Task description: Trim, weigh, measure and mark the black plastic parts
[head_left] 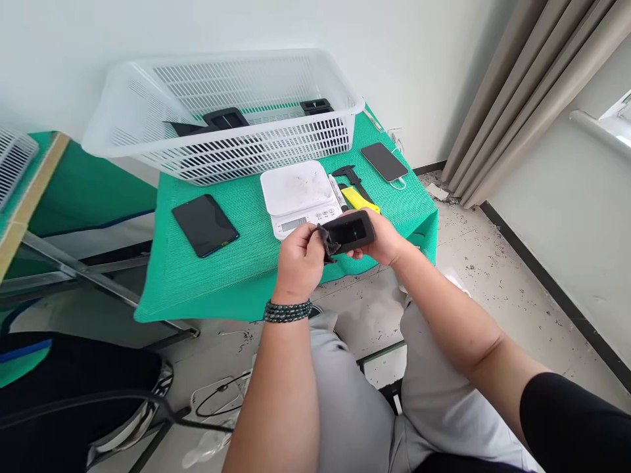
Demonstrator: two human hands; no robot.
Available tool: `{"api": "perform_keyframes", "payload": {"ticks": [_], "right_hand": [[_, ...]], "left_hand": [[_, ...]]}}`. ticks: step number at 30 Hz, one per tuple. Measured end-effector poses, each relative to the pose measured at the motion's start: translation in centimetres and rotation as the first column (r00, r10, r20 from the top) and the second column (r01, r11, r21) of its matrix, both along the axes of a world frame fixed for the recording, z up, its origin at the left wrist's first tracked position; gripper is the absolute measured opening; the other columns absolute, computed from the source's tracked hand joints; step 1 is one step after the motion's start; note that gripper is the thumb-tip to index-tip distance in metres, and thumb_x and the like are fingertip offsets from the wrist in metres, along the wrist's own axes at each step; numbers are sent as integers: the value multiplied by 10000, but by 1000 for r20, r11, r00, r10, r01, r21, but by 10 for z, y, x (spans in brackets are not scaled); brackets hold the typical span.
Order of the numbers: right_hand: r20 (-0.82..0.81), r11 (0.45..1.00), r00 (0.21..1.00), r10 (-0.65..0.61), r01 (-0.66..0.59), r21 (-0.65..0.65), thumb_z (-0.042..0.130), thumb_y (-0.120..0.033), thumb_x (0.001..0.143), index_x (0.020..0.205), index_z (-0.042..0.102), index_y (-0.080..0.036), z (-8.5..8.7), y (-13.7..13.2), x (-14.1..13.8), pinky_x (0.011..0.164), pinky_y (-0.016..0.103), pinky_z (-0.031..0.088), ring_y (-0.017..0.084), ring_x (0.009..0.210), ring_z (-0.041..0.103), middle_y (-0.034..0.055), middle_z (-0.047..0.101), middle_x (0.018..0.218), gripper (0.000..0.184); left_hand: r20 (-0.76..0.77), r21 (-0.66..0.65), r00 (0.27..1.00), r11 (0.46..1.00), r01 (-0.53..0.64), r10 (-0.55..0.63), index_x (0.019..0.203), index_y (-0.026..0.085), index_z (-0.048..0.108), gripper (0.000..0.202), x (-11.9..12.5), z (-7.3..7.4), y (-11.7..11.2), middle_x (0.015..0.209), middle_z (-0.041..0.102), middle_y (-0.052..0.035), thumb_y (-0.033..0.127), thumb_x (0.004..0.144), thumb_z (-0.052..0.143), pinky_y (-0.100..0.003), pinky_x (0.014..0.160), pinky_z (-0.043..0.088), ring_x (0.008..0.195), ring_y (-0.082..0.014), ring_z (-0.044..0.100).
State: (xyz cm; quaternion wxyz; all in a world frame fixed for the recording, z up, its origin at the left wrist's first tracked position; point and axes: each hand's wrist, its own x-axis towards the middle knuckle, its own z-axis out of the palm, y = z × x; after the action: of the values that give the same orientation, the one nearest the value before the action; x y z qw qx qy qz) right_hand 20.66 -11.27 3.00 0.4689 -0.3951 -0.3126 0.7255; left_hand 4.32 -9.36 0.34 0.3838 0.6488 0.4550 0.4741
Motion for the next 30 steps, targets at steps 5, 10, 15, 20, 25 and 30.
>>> {"api": "perform_keyframes", "payload": {"ticks": [5,10,15,20,25,30], "right_hand": [[15,975,994,108,-103,-196,601,-399,866,662,462,-229,-4,3,7,327,193,243,135,352,459,-26,477,429,300],[-41,978,993,-113,104,-178,614,-276,855,691,553,-194,-6,3,-1,327,189,226,95,350,354,-52,455,443,193],[-134,968,965,-226,207,-141,595,-279,886,789,627,-170,-8,2,-14,336,204,267,111,379,388,-40,494,489,150],[-133,934,932,-336,311,-176,557,-222,838,787,630,-175,-14,4,-21,344,215,287,124,393,413,-37,517,491,100],[-124,902,899,-420,398,-170,592,-240,788,757,652,-183,-19,6,-26,377,217,308,126,448,464,-36,544,535,89],[-80,849,845,-529,525,-66,606,-226,757,673,671,-187,-24,7,-33,492,232,426,134,585,543,-9,633,680,114]], "left_hand": [[-144,81,989,995,52,-40,728,222,573,181,-4,-2,-1,629,547,4,365,833,538,-269,553,383,601,-159,484],[-130,117,990,991,68,-53,759,230,504,278,2,-5,-6,614,503,15,428,950,465,-282,559,347,579,-156,460],[-79,229,991,970,-87,107,752,232,431,370,18,-6,-12,649,460,25,506,999,466,-296,596,300,609,-150,413],[-50,146,970,962,-230,239,706,232,402,346,30,-10,-13,649,456,22,427,980,479,-299,604,285,634,-155,402],[8,34,960,959,-281,280,667,229,413,314,36,-16,-12,637,472,17,374,935,491,-289,590,300,633,-151,410],[137,-90,957,966,-244,254,710,228,474,319,41,-23,-11,658,509,8,440,947,461,-265,585,387,659,-155,486]]}}
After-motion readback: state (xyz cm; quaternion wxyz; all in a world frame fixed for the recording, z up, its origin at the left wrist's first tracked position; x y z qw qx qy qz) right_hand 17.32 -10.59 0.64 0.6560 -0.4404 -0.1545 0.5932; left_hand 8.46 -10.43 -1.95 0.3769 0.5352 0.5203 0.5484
